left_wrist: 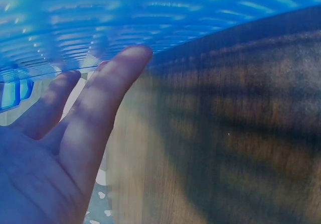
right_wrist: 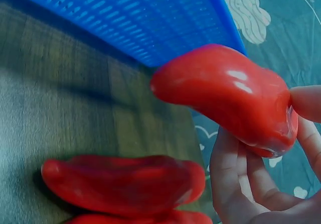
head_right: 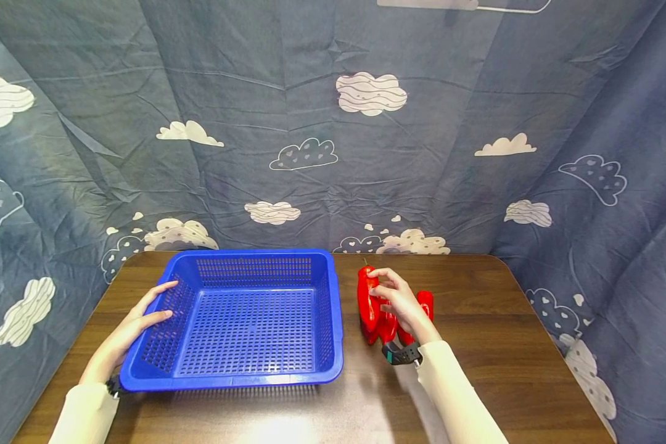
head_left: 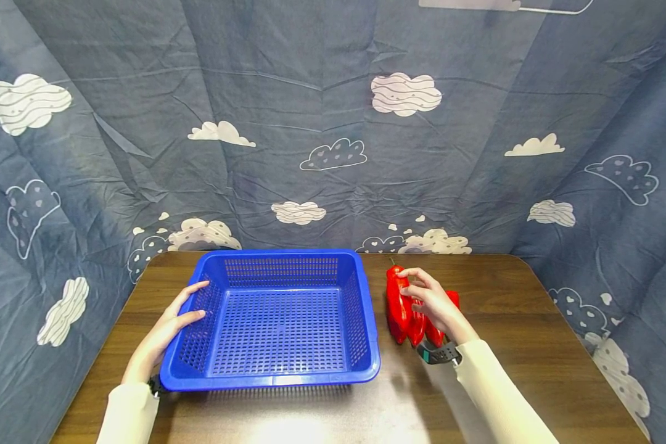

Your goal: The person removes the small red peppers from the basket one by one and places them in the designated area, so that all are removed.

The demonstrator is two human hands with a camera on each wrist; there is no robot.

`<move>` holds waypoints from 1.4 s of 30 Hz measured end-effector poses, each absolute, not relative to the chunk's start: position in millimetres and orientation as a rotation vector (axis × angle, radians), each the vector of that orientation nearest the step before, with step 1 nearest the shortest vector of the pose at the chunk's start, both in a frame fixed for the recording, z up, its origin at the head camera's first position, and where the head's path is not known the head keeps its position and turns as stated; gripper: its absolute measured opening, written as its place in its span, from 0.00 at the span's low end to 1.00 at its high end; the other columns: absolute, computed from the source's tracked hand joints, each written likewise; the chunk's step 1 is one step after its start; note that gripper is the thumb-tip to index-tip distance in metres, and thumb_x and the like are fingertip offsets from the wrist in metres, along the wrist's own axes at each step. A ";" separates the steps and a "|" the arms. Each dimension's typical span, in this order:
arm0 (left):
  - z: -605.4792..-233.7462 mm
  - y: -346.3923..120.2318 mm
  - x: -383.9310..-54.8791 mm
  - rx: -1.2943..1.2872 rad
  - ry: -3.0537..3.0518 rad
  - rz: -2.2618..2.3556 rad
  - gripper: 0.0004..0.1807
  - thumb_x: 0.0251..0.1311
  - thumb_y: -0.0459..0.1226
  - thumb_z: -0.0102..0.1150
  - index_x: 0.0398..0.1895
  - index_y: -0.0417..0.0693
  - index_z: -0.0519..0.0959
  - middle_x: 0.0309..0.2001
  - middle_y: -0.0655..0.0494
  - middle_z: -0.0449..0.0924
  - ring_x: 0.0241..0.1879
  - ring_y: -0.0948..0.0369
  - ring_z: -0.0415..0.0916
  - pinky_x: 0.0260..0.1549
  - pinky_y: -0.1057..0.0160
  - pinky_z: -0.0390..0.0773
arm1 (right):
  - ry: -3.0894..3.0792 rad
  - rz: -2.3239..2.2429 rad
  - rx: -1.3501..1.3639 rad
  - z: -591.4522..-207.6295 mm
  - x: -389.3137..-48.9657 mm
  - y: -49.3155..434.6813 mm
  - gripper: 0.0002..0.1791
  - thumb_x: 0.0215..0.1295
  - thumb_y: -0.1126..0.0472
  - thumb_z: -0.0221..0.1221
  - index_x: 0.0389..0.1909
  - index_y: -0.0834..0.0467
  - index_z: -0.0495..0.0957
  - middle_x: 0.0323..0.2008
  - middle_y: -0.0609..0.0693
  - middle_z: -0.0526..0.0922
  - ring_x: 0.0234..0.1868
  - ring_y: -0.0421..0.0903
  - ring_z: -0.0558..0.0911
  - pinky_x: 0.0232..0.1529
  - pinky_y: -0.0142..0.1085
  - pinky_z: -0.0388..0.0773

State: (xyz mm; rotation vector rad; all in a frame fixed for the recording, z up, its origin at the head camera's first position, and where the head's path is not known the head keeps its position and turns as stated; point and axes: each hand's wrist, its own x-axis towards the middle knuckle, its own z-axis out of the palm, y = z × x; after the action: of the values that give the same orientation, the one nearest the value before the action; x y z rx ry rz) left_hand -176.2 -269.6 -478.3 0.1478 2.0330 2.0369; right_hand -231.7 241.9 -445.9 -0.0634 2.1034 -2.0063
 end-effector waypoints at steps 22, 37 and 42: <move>-478.8 -269.5 -175.6 0.167 2.015 2.052 0.31 0.70 0.33 0.45 0.73 0.58 0.50 0.64 0.33 0.51 0.47 0.45 0.74 0.39 0.44 0.78 | 2.128 -2.042 -0.051 -448.5 -227.5 281.2 0.13 0.66 0.70 0.50 0.48 0.54 0.72 0.39 0.48 0.78 0.37 0.41 0.78 0.37 0.38 0.76; -478.6 -268.5 -175.3 0.180 2.004 2.063 0.32 0.70 0.33 0.45 0.74 0.59 0.50 0.64 0.32 0.51 0.48 0.44 0.73 0.39 0.43 0.78 | 2.093 -2.128 -0.046 -455.8 -224.6 303.5 0.14 0.67 0.71 0.50 0.50 0.55 0.70 0.36 0.46 0.80 0.33 0.40 0.79 0.31 0.33 0.76; -478.6 -268.8 -175.5 0.190 2.015 2.061 0.31 0.70 0.33 0.45 0.73 0.58 0.51 0.64 0.33 0.51 0.47 0.44 0.73 0.39 0.44 0.78 | 2.093 -2.148 -0.063 -459.4 -224.0 310.9 0.15 0.66 0.72 0.50 0.51 0.57 0.70 0.36 0.46 0.80 0.32 0.39 0.79 0.31 0.33 0.76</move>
State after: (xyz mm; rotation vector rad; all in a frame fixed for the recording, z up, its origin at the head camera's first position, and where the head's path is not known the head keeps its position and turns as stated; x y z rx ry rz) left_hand -175.5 -268.8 -478.6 0.1904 2.0152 2.0612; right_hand -224.0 310.9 -459.4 -0.0634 2.0931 -2.1478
